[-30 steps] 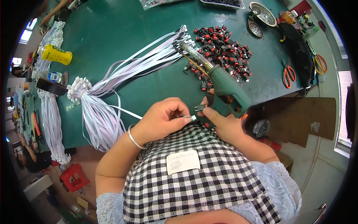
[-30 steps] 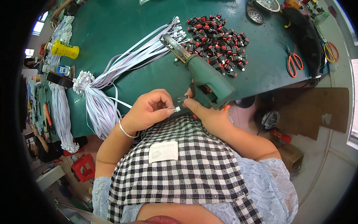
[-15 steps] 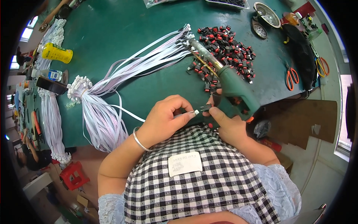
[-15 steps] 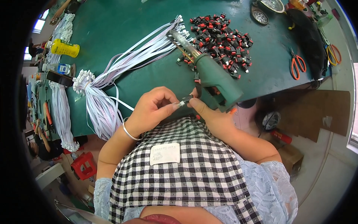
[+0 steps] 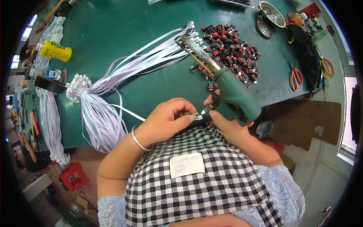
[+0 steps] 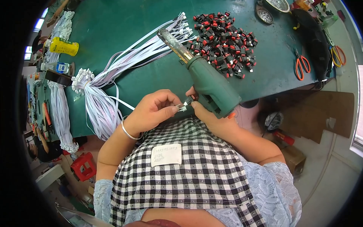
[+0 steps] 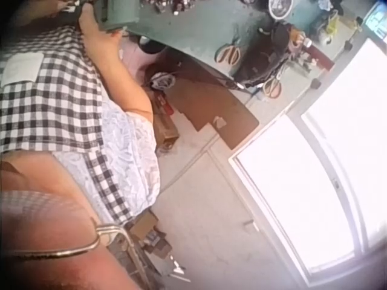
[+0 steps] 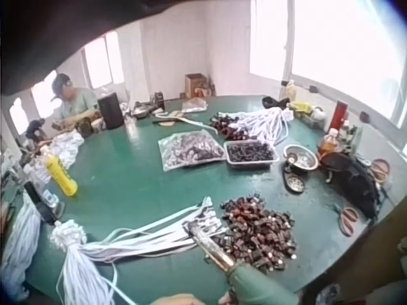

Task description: The person attaches small switch components to the wire connectors of ribbon cables and solders the connections using a soldering gun.

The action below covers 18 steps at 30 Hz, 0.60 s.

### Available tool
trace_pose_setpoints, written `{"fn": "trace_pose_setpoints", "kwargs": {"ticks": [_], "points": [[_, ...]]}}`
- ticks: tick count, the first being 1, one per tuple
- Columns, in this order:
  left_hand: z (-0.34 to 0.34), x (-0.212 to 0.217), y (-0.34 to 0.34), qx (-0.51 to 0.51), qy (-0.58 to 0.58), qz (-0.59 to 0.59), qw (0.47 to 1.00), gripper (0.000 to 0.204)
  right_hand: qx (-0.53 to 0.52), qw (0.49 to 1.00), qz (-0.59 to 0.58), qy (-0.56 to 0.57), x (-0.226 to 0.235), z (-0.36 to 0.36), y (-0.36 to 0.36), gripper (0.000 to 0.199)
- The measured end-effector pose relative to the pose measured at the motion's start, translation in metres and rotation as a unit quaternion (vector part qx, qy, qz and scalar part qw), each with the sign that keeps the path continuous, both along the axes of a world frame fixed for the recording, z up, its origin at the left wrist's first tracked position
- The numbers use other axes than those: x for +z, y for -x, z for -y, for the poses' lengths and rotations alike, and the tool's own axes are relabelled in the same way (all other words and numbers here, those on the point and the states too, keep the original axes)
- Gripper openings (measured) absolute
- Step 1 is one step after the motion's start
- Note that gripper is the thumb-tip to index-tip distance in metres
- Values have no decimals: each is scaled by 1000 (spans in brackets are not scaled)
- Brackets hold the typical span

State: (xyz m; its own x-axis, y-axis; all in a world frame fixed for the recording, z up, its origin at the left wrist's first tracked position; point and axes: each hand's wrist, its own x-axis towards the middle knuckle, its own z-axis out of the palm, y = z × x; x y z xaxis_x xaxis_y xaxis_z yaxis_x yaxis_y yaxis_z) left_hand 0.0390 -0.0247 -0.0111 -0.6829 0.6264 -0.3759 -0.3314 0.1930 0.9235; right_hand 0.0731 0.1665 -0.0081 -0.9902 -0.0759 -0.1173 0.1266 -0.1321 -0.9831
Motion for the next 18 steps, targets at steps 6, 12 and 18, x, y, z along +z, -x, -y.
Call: {"fn": "trace_pose_setpoints", "kwargs": {"ticks": [6, 12, 18], "points": [[0, 4, 2, 9, -5, -1, 1000, 8, 23, 999, 25, 9, -1, -1, -1, 26], [-5, 6, -1, 44, 17, -66, 997, 9, 24, 1000, 18, 5, 1, 2, -1, 24], [-7, 2, -3, 53, 9, -98, 994, 7, 17, 1000, 22, 6, -2, 0, -2, 24]]}}
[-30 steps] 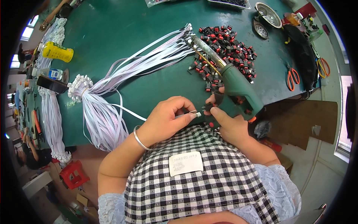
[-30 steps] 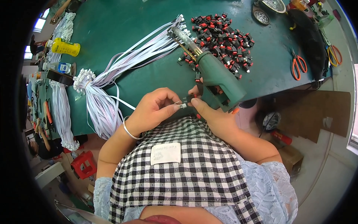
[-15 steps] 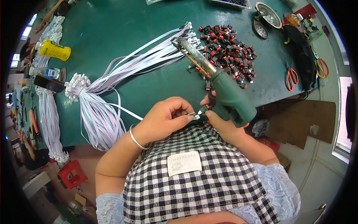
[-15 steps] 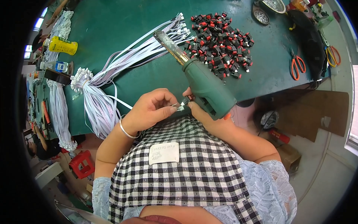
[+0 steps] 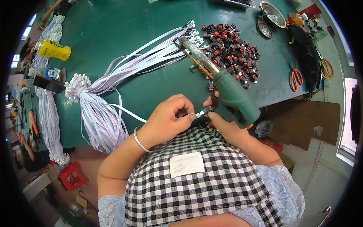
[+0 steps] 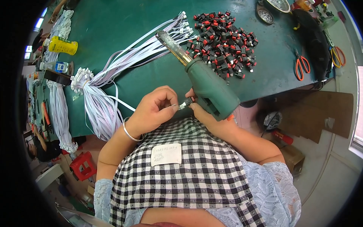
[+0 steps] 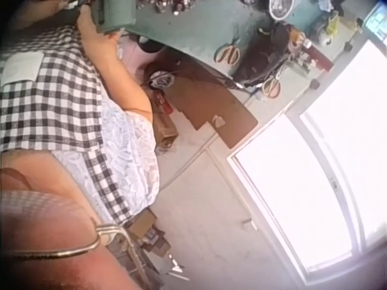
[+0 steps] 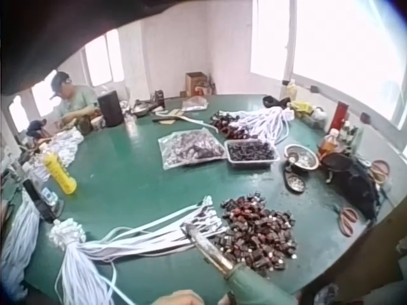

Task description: The person attaches small switch components to the wire connectors of ribbon cables and solders the connections using a soldering gun.

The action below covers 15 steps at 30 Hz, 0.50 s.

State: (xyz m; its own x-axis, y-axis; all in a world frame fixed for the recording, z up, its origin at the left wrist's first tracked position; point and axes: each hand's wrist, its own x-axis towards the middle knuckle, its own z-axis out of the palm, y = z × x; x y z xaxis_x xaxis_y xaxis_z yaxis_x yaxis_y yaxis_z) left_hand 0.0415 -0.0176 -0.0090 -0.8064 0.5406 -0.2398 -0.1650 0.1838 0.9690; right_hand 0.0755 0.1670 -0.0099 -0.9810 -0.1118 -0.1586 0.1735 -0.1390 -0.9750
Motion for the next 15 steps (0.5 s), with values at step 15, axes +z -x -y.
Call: {"fn": "trace_pose_setpoints", "kwargs": {"ticks": [15], "points": [[-5, 8, -4, 20, 32, -147, 988, 8, 38, 993, -108, -36, -10, -4, -2, 26]]}}
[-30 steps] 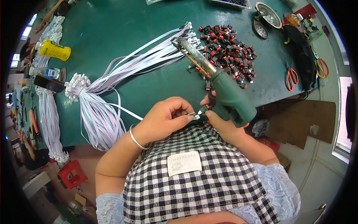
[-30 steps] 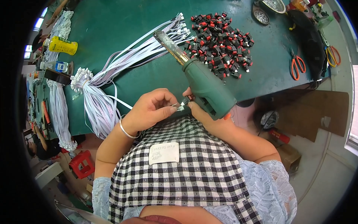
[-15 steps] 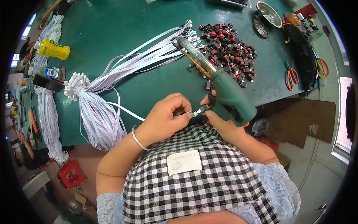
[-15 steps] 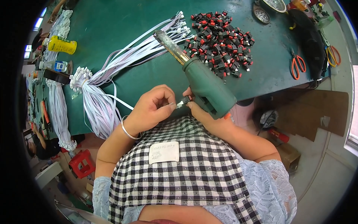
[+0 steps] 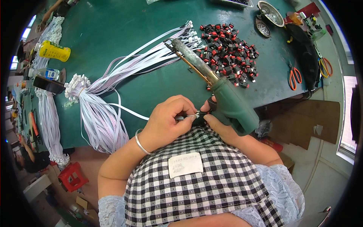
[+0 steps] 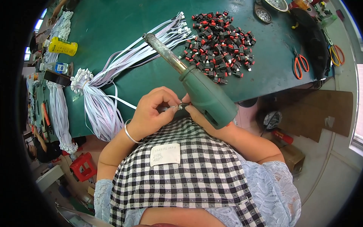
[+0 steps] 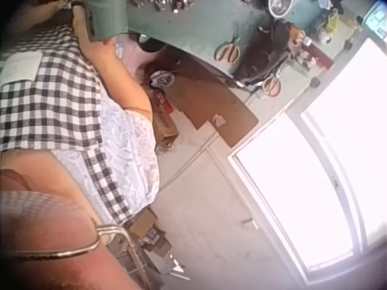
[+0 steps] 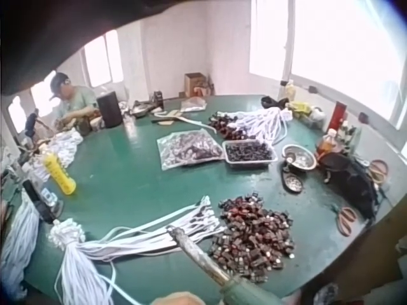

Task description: The person attaches small switch components to the wire connectors of ribbon cables and solders the connections using a soldering gun.

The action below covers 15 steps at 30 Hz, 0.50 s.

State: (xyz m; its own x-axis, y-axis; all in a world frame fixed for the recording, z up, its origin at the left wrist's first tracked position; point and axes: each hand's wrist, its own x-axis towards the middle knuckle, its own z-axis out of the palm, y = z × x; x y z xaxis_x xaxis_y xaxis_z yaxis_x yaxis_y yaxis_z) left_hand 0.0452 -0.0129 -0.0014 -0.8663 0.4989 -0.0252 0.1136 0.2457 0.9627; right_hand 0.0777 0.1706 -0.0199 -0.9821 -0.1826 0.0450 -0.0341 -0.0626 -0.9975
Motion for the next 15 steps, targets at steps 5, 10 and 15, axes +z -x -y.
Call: {"fn": "trace_pose_setpoints", "kwargs": {"ticks": [5, 10, 15], "points": [[1, 0, -2, 12, 9, -25, 1000, 9, -16, 999, -12, -47, 3, 2, -1, 28], [0, 2, -4, 10, 18, -28, 999, 9, -2, 982, -22, -186, 5, -3, -1, 32], [0, 4, -4, 9, 25, -54, 998, 9, 21, 972, -46, -228, 0, -5, 2, 32]]}}
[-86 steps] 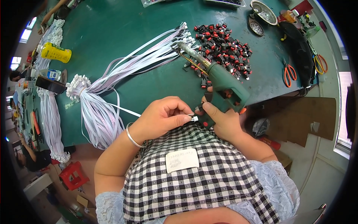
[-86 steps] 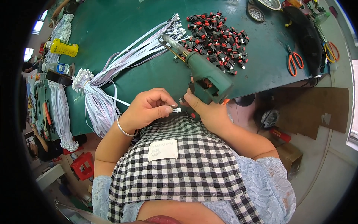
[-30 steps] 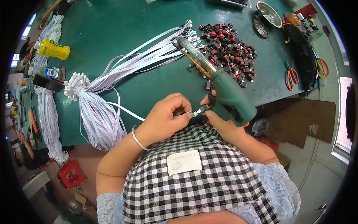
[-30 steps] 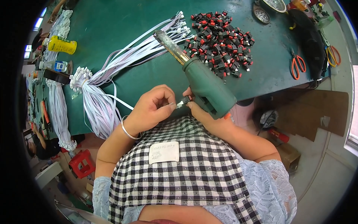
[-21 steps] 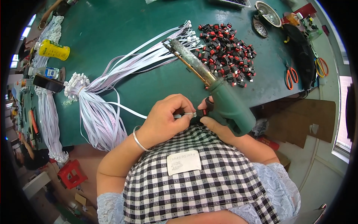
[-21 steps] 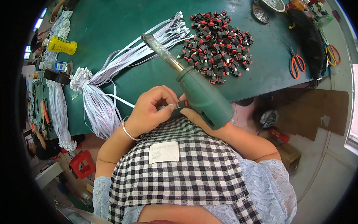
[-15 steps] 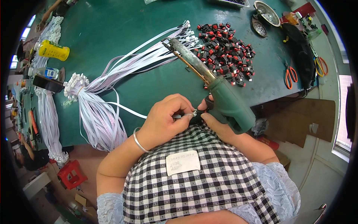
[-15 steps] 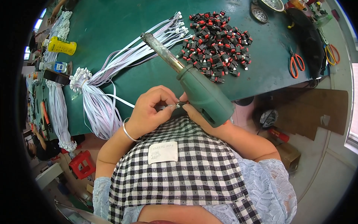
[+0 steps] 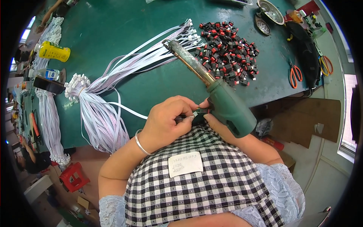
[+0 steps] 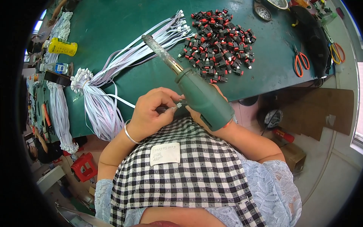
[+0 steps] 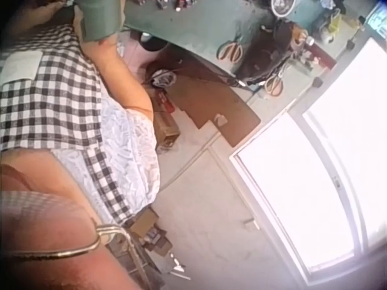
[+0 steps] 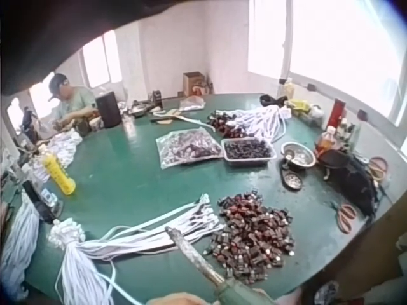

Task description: The person attaches small switch components to the wire connectors of ribbon cables and solders the connections using a soldering gun.

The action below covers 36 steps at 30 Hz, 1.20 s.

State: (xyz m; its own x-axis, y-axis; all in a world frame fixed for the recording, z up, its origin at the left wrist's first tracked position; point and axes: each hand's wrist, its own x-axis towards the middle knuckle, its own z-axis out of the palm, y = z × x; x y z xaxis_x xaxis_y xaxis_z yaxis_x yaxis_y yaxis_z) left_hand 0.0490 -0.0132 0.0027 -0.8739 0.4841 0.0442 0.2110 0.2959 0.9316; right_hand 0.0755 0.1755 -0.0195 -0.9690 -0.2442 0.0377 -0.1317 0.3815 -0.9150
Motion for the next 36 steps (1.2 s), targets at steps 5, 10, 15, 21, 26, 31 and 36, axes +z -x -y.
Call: {"fn": "trace_pose_setpoints", "kwargs": {"ticks": [5, 10, 15, 21, 26, 31, 36], "points": [[0, 0, 0, 0, -5, 13, 1000, 9, -23, 973, 62, 221, -2, 7, -4, 26], [2, 0, 2, -10, -31, 85, 996, 7, -24, 963, 135, 230, 8, 5, -2, 37], [-3, -1, 2, 4, -49, 114, 992, 8, -25, 963, 139, 231, 5, 4, 0, 50], [-2, -7, 4, -19, -45, 128, 991, 8, -32, 962, 159, 219, 2, 3, 3, 48], [-2, -15, 6, 42, -90, 245, 964, 6, -94, 981, 90, 144, 0, 0, 7, 26], [0, -11, 14, 133, -222, 402, 879, 7, -108, 974, -29, 198, -17, -39, -21, 24], [2, -15, 13, 148, -229, 416, 868, 7, -67, 940, 233, 239, -16, -76, -67, 24]]}}
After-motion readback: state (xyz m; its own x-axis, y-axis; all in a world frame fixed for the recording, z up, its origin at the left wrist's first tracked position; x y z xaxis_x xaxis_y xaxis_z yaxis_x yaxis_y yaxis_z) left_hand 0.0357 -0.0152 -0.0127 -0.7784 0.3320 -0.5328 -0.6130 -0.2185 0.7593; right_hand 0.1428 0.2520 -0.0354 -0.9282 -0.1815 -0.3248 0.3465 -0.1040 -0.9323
